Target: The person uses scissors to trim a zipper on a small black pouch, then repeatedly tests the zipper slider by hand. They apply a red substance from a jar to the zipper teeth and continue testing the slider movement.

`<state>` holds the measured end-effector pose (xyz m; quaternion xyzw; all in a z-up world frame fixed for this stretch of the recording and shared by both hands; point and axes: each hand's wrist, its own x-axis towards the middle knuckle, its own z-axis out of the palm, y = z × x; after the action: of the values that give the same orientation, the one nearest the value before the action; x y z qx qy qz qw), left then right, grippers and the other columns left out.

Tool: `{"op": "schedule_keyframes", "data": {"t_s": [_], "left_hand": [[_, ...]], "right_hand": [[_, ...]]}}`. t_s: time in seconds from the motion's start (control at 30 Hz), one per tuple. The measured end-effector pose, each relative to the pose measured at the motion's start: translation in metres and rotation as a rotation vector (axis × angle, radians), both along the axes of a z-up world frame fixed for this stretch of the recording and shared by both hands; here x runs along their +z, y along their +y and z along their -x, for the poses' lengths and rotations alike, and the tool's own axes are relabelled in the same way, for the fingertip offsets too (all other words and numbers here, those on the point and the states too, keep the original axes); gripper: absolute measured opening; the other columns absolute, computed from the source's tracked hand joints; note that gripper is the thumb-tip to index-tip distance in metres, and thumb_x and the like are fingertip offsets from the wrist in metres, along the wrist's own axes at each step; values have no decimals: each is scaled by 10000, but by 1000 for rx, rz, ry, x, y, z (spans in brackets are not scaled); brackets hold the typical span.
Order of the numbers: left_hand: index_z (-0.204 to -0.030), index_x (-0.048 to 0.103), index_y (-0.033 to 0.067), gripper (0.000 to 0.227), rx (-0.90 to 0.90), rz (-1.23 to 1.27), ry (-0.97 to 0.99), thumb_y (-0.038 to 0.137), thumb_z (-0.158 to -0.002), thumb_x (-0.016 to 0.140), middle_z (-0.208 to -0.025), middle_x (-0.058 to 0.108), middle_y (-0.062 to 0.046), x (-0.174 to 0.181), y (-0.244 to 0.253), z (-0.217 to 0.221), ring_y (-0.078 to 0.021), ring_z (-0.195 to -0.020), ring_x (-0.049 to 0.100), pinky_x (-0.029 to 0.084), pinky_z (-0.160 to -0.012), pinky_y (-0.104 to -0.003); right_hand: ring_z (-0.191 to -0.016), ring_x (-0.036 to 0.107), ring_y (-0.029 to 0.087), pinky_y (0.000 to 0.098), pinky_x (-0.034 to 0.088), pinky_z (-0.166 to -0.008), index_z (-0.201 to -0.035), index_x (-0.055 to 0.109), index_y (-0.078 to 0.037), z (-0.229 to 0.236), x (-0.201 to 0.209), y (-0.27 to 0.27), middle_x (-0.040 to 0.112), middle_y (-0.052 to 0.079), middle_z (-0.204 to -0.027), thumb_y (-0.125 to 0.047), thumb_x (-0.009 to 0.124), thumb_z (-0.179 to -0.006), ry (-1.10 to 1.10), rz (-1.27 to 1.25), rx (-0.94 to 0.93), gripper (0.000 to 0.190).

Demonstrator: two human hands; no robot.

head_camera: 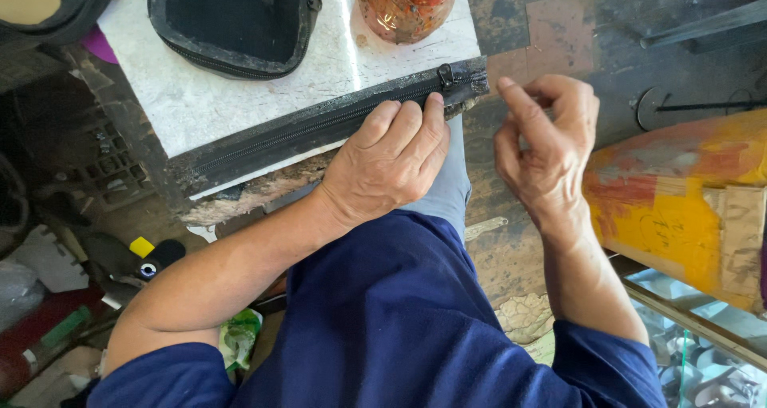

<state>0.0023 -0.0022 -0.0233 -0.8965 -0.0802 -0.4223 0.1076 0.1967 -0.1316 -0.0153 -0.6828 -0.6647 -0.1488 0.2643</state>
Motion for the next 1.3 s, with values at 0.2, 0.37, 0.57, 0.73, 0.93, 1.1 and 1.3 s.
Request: {"op": "schedule_keyframes", "data": {"t_s": [0.2, 0.37, 0.57, 0.73, 0.93, 1.1, 1.3], "left_hand": [[-965, 754, -39, 249, 2, -1, -5, 19, -981, 513, -1018, 685, -186, -1, 1, 0, -280, -826, 588, 502, -889, -383], [-959, 755, -32, 246, 6, 0, -11, 17, -982, 515, -1015, 685, -185, 1, 1, 0, -280, -827, 594, 503, -889, -381], [-954, 754, -34, 255, 4, 12, -6, 28, -989, 509, -1022, 687, -186, 1, -1, 0, -281, -831, 595, 503, -900, -377], [-957, 750, -37, 255, 3, 8, -4, 23, -986, 504, -1021, 685, -187, 2, 0, 0, -281, -832, 597, 502, -898, -378], [-979, 751, 18, 232, 21, -6, 74, 72, -1022, 530, -1059, 693, -138, 12, 3, 7, -235, -846, 589, 481, -880, -342], [-1019, 757, 57, 202, 38, -25, 160, 111, -1052, 565, -1086, 705, -98, 20, 6, 10, -196, -862, 588, 467, -846, -307], [-1051, 762, 62, 227, 40, -34, 181, 124, -1056, 544, -1102, 700, -88, 17, 4, 12, -189, -882, 584, 466, -874, -303]], "right_hand": [[-910, 588, 347, 447, 466, -847, -1105, 827, -31, 2, 4, 5, 612, 179, -1105, 35, 694, -853, 57, 0, 26, 293], [-826, 572, 348, 452, 432, -753, -1172, 820, -16, 18, 7, 11, 588, 185, -1047, 52, 624, -847, -46, -48, 58, 386], [-800, 568, 332, 444, 423, -727, -1173, 826, -28, 23, 8, 17, 599, 180, -1056, 47, 615, -871, -52, -58, 73, 376], [-819, 556, 330, 440, 422, -735, -1151, 835, -48, 23, 8, 18, 586, 162, -1055, 29, 599, -890, -126, -59, 56, 360], [-862, 496, 270, 409, 397, -754, -1089, 792, -128, 9, 10, 10, 603, 115, -1051, -9, 624, -820, -418, 19, -203, 339], [-876, 464, 358, 478, 352, -777, -1178, 789, -51, 19, 24, -1, 572, 147, -1081, 69, 682, -784, -252, 88, -272, 426], [-937, 544, 300, 419, 510, -836, -1458, 561, -8, 40, -4, -9, 549, 190, -1097, 133, 623, -925, 424, 81, -14, 555]]}}
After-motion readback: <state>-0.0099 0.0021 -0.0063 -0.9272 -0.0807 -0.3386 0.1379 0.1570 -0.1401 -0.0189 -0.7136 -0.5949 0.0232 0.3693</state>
